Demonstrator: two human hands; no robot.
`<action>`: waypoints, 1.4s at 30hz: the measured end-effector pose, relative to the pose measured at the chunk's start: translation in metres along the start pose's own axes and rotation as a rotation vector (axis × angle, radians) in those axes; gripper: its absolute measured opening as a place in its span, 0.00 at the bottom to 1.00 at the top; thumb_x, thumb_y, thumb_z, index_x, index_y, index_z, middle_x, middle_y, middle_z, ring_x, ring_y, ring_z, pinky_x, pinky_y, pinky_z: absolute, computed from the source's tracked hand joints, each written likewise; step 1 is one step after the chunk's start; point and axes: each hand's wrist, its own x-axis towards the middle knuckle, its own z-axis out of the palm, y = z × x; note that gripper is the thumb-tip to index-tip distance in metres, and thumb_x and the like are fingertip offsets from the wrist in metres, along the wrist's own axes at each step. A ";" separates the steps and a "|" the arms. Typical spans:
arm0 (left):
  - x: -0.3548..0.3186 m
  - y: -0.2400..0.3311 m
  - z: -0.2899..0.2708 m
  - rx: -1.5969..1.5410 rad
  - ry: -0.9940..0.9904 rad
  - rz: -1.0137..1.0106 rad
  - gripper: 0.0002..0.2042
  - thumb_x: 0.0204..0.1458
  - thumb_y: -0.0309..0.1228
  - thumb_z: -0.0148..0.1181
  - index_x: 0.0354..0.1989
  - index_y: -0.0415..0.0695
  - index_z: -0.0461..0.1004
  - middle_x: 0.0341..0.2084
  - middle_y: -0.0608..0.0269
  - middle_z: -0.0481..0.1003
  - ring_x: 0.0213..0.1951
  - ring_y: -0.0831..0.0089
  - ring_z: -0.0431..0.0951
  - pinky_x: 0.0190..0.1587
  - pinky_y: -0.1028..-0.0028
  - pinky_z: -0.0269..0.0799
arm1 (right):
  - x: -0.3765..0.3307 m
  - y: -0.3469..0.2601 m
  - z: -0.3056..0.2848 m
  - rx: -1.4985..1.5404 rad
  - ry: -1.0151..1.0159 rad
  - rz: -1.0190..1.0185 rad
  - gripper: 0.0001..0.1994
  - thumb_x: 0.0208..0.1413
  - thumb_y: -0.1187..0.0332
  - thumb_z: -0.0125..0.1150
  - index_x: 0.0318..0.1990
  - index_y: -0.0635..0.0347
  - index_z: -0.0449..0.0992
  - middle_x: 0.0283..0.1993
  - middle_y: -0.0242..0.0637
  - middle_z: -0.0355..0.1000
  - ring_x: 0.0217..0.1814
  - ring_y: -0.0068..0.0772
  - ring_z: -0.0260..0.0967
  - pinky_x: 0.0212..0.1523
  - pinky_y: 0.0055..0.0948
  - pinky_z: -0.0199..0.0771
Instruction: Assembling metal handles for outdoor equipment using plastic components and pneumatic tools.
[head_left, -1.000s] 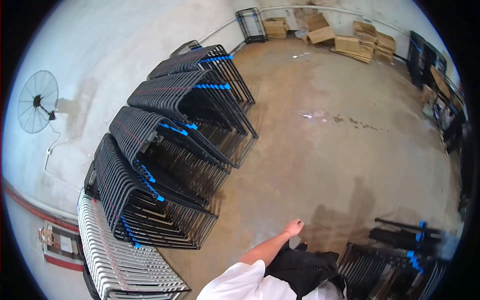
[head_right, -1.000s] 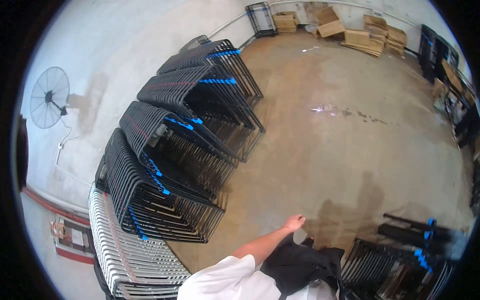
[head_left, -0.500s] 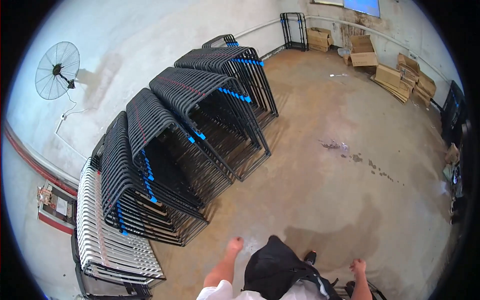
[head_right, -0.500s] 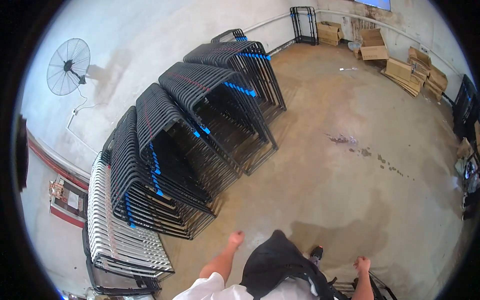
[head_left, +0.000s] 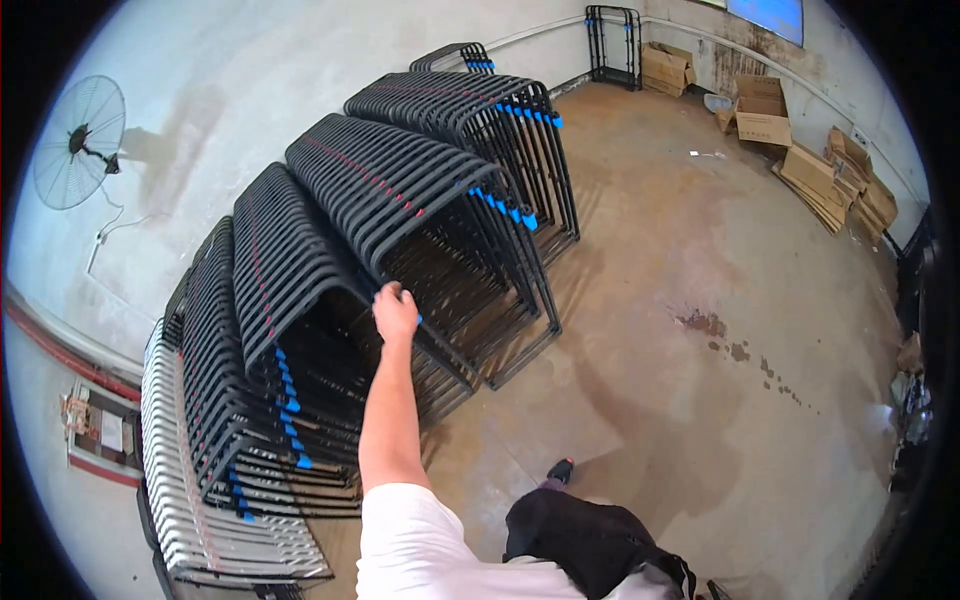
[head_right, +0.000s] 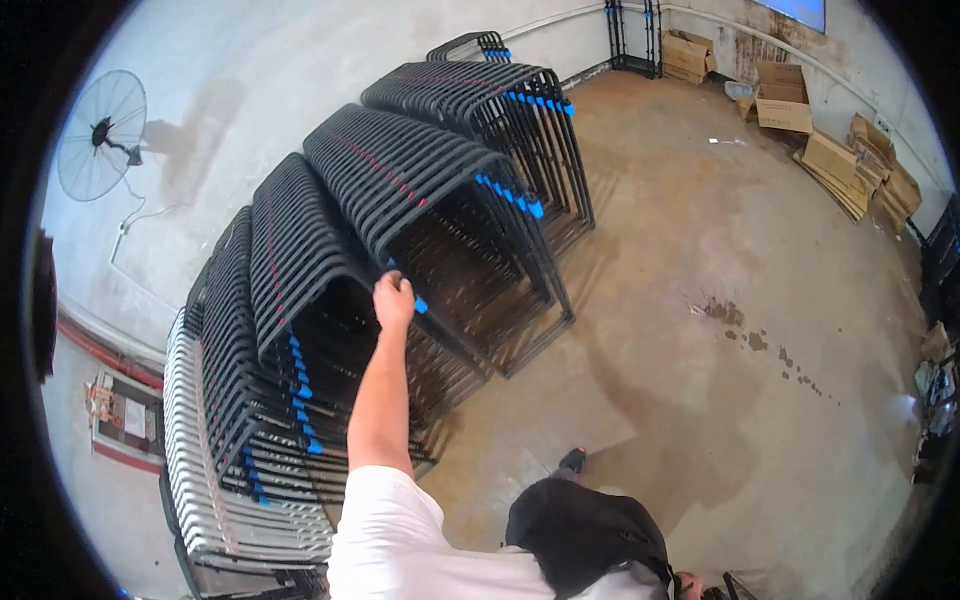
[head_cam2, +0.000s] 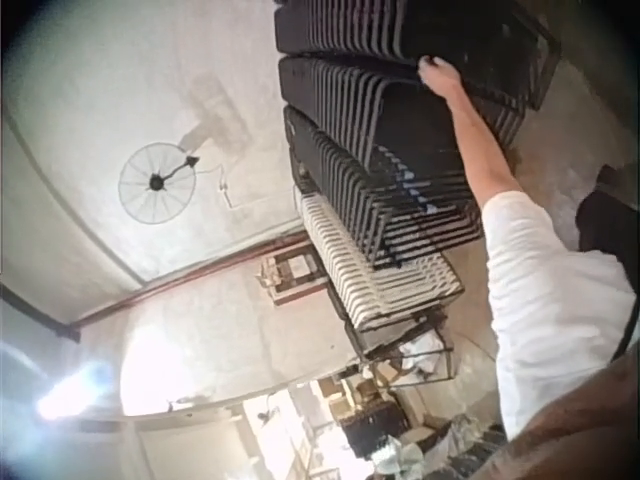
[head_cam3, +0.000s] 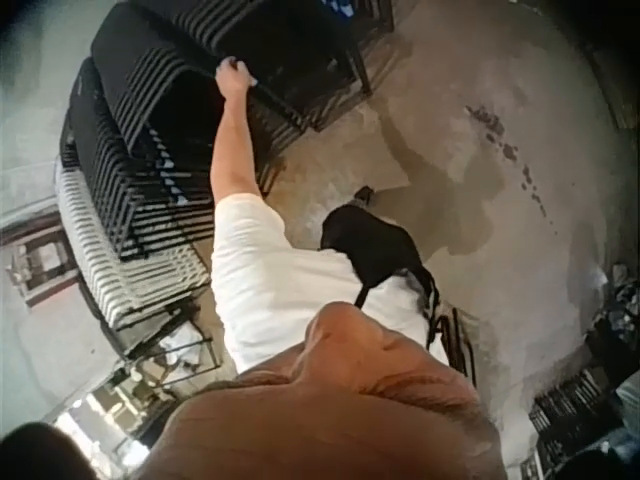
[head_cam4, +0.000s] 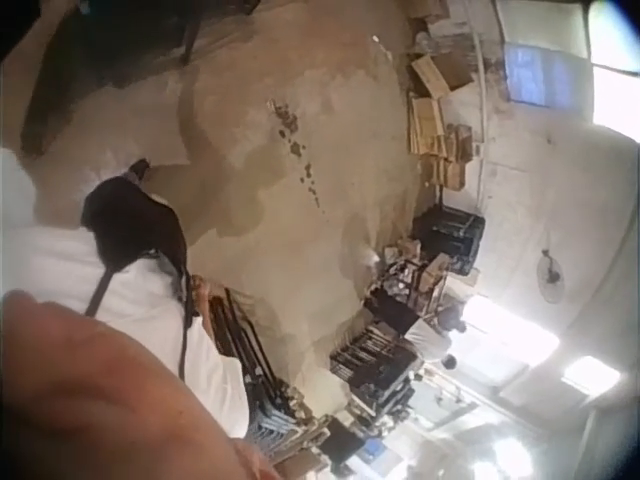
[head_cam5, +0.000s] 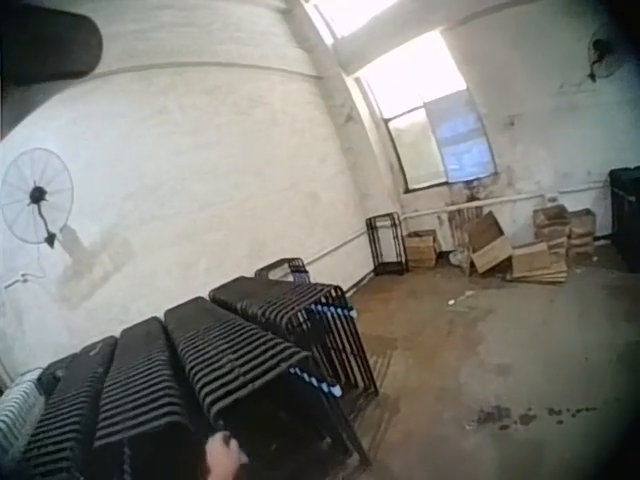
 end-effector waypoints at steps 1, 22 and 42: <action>0.033 0.003 -0.001 0.082 0.041 0.013 0.17 0.57 0.35 0.64 0.53 0.45 0.79 0.50 0.46 0.80 0.52 0.44 0.79 0.56 0.51 0.76 | 0.003 -0.021 0.007 0.703 0.119 0.091 0.08 0.53 0.72 0.61 0.33 0.66 0.84 0.26 0.40 0.79 0.30 0.35 0.80 0.32 0.37 0.80; -0.131 0.033 -0.032 -0.521 -0.503 -0.151 0.09 0.58 0.28 0.70 0.33 0.36 0.76 0.25 0.72 0.72 0.28 0.79 0.68 0.32 0.73 0.67 | 0.038 -0.209 -0.211 0.994 0.188 0.458 0.18 0.53 0.58 0.63 0.47 0.56 0.87 0.44 0.48 0.84 0.50 0.47 0.83 0.56 0.42 0.81; -0.480 0.741 -0.018 -0.829 -1.215 0.492 0.09 0.60 0.26 0.67 0.34 0.41 0.71 0.17 0.70 0.68 0.16 0.82 0.65 0.21 0.79 0.59 | 0.026 0.078 -0.115 2.079 0.433 0.839 0.16 0.54 0.62 0.60 0.43 0.63 0.85 0.32 0.38 0.83 0.30 0.28 0.80 0.38 0.32 0.81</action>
